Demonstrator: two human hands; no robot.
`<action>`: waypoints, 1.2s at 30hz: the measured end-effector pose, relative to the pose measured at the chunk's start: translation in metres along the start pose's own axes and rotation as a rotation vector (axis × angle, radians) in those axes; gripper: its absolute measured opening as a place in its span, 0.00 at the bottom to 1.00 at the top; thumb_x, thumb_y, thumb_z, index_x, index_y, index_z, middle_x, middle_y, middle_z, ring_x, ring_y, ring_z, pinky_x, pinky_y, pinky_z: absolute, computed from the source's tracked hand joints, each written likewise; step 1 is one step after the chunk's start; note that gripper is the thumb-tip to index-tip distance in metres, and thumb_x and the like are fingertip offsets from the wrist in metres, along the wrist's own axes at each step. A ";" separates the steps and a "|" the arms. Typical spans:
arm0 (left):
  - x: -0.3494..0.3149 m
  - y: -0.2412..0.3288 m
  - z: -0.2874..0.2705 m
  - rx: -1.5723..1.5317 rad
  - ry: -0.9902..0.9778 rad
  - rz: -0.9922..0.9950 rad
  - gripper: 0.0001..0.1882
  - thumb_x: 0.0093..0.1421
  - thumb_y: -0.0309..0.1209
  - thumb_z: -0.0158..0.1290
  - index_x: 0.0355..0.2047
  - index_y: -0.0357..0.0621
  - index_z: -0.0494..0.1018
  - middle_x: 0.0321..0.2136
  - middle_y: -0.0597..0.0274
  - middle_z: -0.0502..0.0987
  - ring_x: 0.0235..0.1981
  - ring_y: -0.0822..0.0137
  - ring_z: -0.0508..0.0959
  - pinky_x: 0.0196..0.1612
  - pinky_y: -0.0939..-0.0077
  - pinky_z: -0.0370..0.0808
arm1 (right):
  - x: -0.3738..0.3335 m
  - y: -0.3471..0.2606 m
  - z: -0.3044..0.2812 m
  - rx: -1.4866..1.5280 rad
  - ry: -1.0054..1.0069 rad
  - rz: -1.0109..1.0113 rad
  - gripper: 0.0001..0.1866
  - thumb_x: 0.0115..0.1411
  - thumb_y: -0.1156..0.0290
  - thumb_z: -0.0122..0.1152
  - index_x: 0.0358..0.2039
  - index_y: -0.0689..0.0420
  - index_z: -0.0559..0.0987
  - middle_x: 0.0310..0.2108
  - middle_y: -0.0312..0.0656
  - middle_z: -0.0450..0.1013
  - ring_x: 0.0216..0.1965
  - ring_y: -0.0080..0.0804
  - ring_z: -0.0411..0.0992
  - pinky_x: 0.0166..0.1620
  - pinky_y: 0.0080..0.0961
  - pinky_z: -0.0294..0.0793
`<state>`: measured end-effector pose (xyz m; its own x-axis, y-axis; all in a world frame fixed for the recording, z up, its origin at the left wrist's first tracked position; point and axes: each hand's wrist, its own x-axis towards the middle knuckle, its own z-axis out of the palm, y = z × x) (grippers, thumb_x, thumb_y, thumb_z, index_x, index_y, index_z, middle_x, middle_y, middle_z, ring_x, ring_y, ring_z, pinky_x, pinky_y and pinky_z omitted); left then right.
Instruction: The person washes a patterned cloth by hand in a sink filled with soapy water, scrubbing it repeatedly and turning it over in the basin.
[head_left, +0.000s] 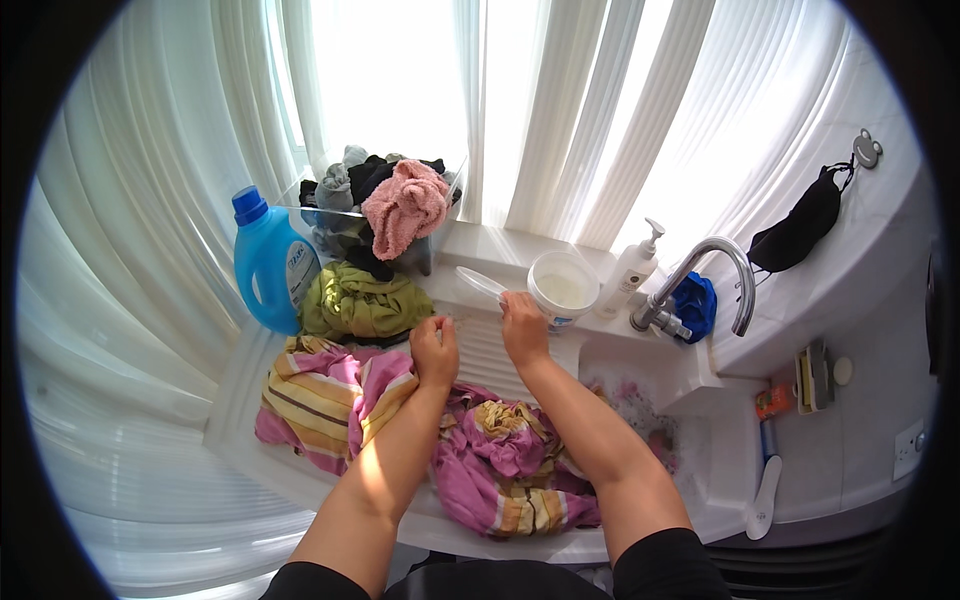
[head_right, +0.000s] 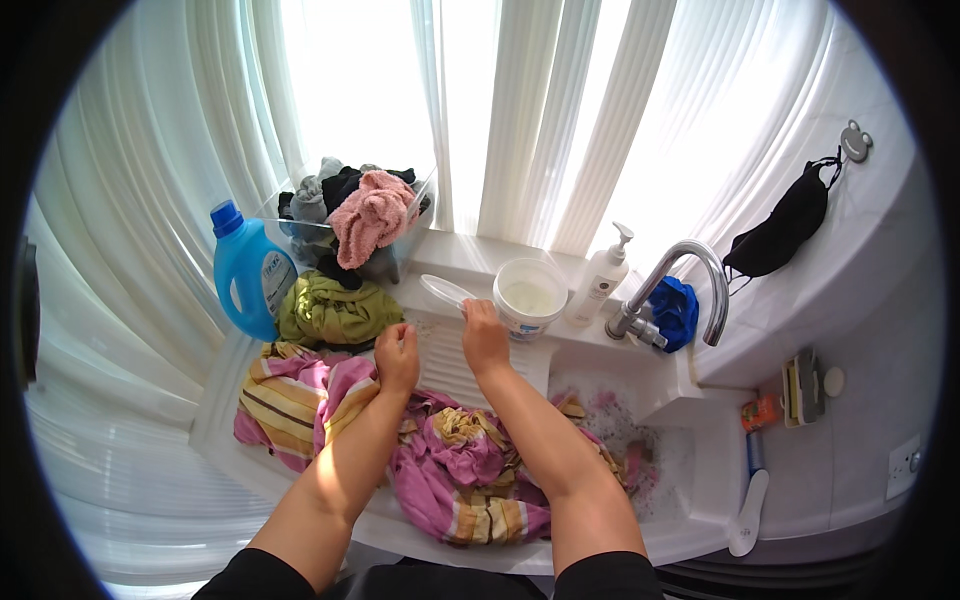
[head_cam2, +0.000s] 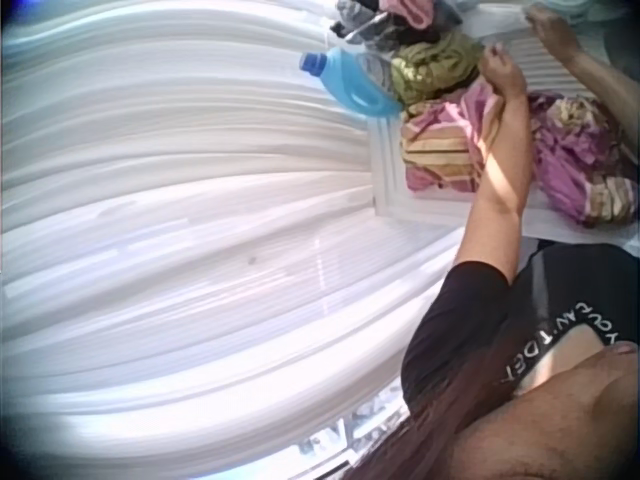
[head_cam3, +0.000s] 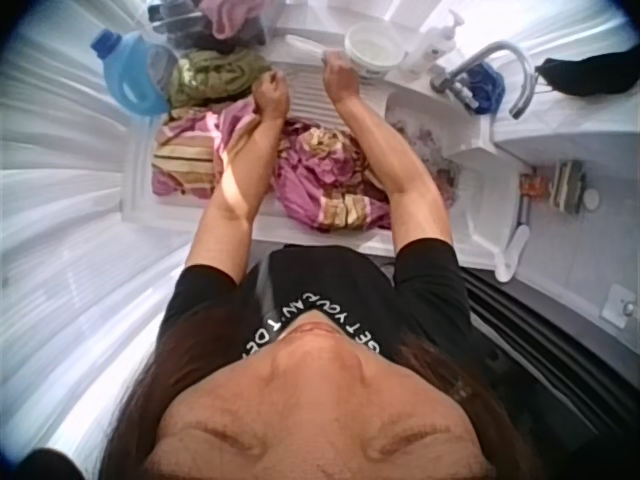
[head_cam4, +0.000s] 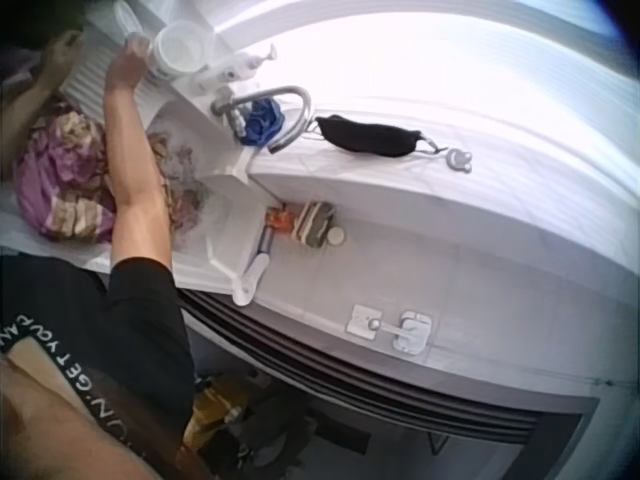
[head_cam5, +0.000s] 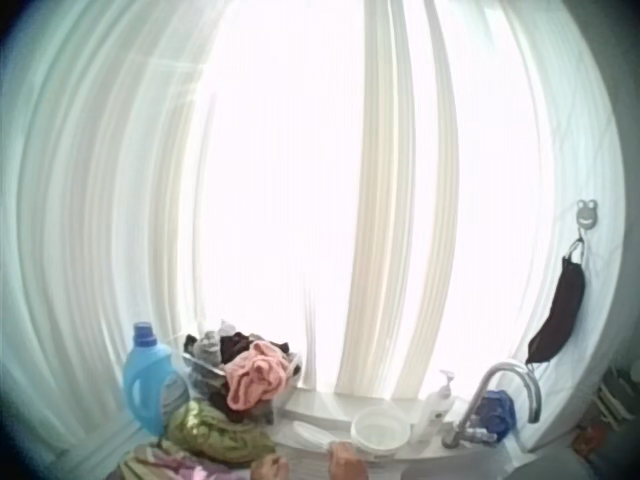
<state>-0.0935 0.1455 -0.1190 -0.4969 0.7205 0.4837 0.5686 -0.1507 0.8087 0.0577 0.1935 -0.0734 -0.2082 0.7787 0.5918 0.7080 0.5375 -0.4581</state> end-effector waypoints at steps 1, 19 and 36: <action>-0.001 -0.001 0.000 0.005 0.009 0.006 0.09 0.61 0.33 0.53 0.32 0.39 0.75 0.32 0.51 0.78 0.38 0.49 0.74 0.44 0.58 0.69 | 0.003 -0.003 0.001 0.035 0.042 0.009 0.07 0.57 0.78 0.57 0.37 0.61 0.77 0.34 0.48 0.74 0.38 0.49 0.73 0.39 0.42 0.73; -0.006 0.007 -0.001 0.036 -0.033 -0.011 0.11 0.61 0.35 0.54 0.33 0.39 0.76 0.32 0.51 0.78 0.38 0.50 0.75 0.45 0.60 0.69 | 0.076 -0.019 0.071 1.514 0.418 1.382 0.16 0.67 0.77 0.46 0.53 0.70 0.61 0.43 0.52 0.69 0.36 0.43 0.78 0.37 0.31 0.83; -0.033 0.083 -0.037 0.549 -1.075 0.208 0.39 0.59 0.68 0.37 0.39 0.47 0.82 0.53 0.45 0.72 0.57 0.48 0.68 0.55 0.48 0.65 | -0.067 -0.028 -0.143 0.077 -1.301 0.449 0.57 0.44 0.26 0.59 0.60 0.63 0.67 0.57 0.57 0.65 0.58 0.52 0.64 0.56 0.53 0.62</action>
<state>-0.0539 0.0843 -0.0553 0.2828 0.9480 -0.1463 0.9028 -0.2115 0.3745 0.1483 0.0804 -0.0057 -0.4791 0.6043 -0.6366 0.8517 0.1447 -0.5036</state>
